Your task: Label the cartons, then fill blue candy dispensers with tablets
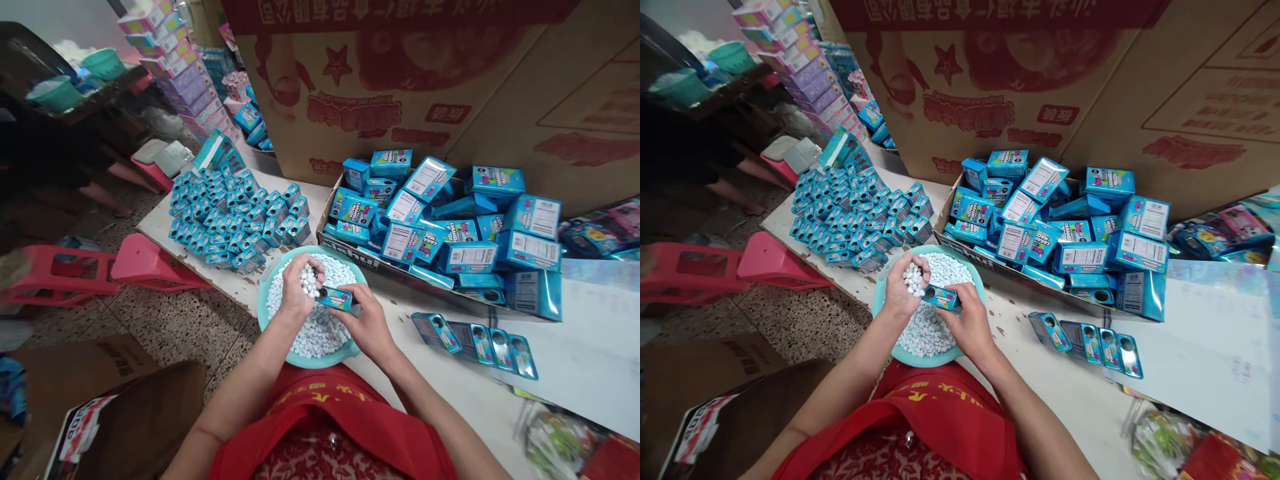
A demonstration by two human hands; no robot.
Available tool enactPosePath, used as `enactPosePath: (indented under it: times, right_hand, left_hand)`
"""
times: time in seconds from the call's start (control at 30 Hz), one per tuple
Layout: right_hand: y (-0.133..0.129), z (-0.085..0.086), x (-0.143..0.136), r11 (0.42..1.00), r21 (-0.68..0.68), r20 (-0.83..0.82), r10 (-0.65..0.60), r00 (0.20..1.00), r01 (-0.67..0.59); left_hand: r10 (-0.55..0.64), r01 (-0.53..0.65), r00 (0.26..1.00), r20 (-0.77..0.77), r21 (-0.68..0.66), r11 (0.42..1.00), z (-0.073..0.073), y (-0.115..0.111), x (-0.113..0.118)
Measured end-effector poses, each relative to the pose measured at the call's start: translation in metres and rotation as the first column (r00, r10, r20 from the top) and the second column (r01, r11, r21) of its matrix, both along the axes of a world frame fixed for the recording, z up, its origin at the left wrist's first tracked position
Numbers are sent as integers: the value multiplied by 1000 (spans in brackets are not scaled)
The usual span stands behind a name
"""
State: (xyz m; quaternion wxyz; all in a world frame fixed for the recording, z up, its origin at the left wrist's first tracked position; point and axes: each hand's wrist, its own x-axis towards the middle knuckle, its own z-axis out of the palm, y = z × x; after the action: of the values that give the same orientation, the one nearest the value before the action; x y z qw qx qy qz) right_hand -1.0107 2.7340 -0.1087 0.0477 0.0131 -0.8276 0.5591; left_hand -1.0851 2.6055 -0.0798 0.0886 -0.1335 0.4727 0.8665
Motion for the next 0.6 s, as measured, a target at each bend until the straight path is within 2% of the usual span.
enactPosePath:
  times: [0.1,0.17,0.5,0.6]
  right_hand:
    - [-5,-1,-1,1000,5,9,19,1000,-19]
    - [-6,-1,-1,1000,2,14,12,1000,-12]
    - [-4,-1,-3,999,-42,28,-22,999,23]
    - [-5,-2,-3,996,-80,40,-36,999,39]
  left_hand:
    - [96,-104,988,-120,-63,993,-3,8,5]
    - [125,-135,982,-142,-65,989,-5,10,7]
    - [169,-182,976,-138,-86,979,-2,15,7]
    - [134,-144,984,-115,-80,986,0,15,6]
